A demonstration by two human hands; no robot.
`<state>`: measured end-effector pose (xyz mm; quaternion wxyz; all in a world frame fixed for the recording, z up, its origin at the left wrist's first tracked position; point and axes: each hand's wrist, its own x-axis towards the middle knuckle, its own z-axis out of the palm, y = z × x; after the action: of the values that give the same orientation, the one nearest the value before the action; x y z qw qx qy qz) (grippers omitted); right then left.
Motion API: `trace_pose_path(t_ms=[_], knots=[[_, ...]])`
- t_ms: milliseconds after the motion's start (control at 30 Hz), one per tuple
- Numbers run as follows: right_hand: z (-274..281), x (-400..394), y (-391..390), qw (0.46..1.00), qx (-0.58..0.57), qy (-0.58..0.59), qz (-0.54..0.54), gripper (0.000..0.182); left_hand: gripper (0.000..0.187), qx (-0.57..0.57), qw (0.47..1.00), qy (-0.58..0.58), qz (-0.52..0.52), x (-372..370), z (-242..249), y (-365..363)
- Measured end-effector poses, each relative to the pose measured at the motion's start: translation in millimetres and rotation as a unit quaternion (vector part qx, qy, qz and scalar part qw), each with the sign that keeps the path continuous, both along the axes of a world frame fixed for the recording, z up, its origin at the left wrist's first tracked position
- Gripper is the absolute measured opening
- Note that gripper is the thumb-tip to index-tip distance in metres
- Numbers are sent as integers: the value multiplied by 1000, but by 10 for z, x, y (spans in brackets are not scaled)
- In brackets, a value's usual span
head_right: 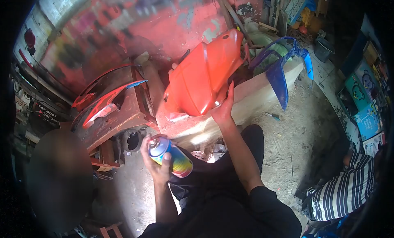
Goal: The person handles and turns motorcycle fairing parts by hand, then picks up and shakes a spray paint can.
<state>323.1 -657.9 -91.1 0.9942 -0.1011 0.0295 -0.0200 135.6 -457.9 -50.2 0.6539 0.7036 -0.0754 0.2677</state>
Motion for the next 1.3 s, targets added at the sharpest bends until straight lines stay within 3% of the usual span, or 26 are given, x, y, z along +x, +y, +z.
trace_pose_path(t_ms=[33,100,133,167,267,533,767,1000,1100,1167,1200,1300], knots=[[41,-37,-51,998,-17,-49,19,55,79,39,998,-5,46,-14,20,32],[55,-41,-120,994,-33,-100,31,55,84,-13,998,57,13,-45,78,90],[43,-21,-142,994,-64,-90,19,57,83,9,998,56,29,-49,70,131],[35,-1,-166,992,-95,-80,6,59,82,105,993,18,59,-20,-126,295],[45,43,-223,985,-149,-85,-6,60,78,4,998,41,38,-64,5,276],[199,61,-269,965,-225,-137,3,63,66,1,998,47,29,-59,-49,332],[238,44,-133,983,20,-108,150,69,66,-26,998,54,28,-54,-24,289],[563,-131,0,982,18,-116,146,67,66,-7,997,54,58,-91,-140,398],[663,-183,102,994,-43,-72,73,59,67,12,995,81,51,-101,-266,527],[741,-193,161,991,-129,-30,-34,52,68,28,995,76,63,-99,-302,562],[617,-115,144,990,-130,-29,-35,52,68,27,995,76,63,-101,-265,546],[296,144,102,951,-287,-26,-112,41,69,-2,995,86,57,-84,-90,490]])
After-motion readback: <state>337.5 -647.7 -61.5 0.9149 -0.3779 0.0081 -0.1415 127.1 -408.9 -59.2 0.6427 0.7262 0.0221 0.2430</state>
